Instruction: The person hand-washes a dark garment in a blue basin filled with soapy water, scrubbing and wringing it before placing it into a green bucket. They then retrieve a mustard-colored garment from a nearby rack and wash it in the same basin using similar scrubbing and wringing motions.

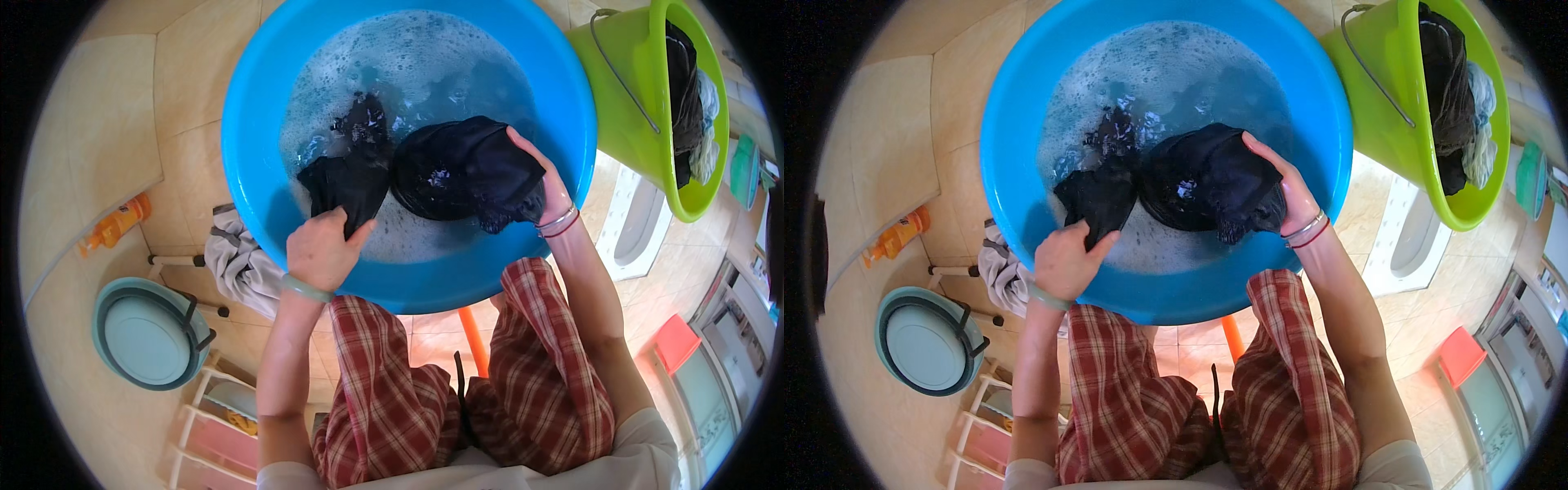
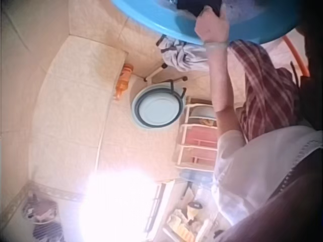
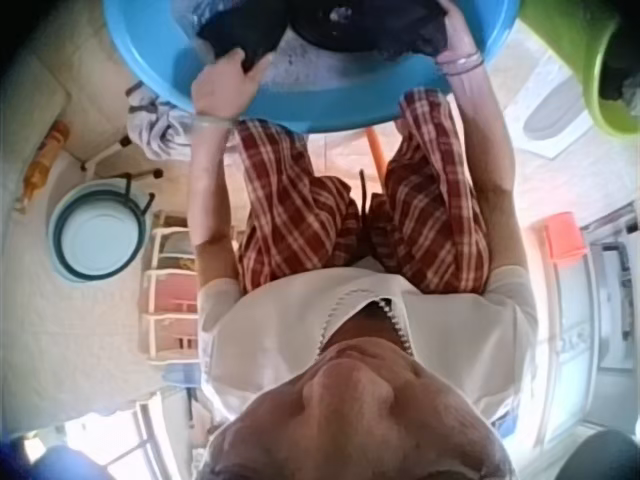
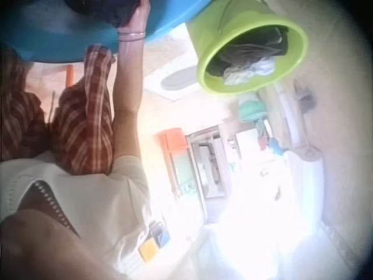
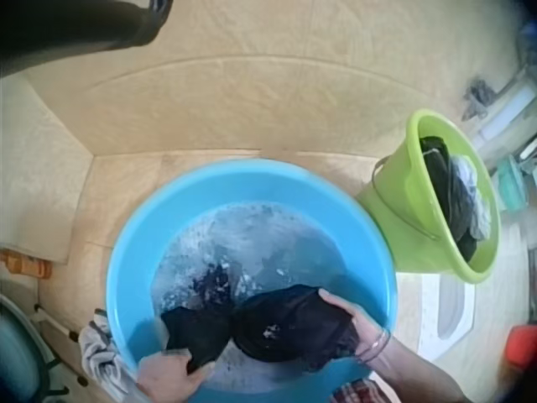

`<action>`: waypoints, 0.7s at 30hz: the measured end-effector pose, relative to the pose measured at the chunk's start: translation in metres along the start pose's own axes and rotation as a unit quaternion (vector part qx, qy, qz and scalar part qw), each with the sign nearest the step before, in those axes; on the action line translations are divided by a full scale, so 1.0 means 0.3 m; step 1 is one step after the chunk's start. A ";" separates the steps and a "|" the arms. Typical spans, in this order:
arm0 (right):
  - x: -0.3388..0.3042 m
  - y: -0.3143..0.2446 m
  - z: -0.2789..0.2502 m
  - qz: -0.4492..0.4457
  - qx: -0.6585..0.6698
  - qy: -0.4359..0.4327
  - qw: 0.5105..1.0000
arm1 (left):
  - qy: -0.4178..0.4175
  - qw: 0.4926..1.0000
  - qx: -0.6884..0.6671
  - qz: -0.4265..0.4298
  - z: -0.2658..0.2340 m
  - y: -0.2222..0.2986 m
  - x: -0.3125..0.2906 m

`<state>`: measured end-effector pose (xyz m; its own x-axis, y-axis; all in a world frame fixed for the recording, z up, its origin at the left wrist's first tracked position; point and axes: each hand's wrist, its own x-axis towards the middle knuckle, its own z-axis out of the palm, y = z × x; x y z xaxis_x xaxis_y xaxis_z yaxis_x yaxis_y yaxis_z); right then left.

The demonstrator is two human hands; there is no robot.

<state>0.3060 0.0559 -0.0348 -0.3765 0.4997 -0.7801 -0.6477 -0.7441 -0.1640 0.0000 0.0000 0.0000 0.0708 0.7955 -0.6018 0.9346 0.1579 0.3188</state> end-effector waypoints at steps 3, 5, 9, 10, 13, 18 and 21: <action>-0.038 -0.017 0.053 0.005 0.017 -0.037 0.999 | -0.021 0.998 0.039 0.054 0.018 0.007 -0.005; -0.058 -0.039 0.061 -0.013 0.019 -0.112 0.993 | -0.034 0.994 0.033 0.102 0.008 0.024 -0.012; -0.097 -0.075 0.097 -0.111 -0.041 -0.018 0.993 | 0.026 0.985 -0.005 0.171 -0.009 0.077 -0.011; -0.111 -0.077 0.125 -0.112 -0.070 0.002 0.991 | 0.033 0.986 -0.030 0.160 -0.025 0.103 0.014; -0.128 -0.087 0.108 -0.075 -0.127 -0.052 0.988 | 0.103 0.967 -0.130 0.194 -0.007 0.153 0.118; -0.140 -0.016 0.154 -0.107 -0.103 -0.024 0.989 | 0.020 0.950 -0.241 0.200 0.137 0.208 0.227; -0.149 -0.042 0.162 -0.063 -0.206 -0.047 0.975 | 0.038 0.956 -0.215 0.196 0.169 0.196 0.217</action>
<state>0.2986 0.0646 0.0315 -0.3825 0.6235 -0.6819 -0.3794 -0.7789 -0.4994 0.0772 0.0314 -0.0575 0.3463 0.8802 -0.3245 0.6101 0.0515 0.7907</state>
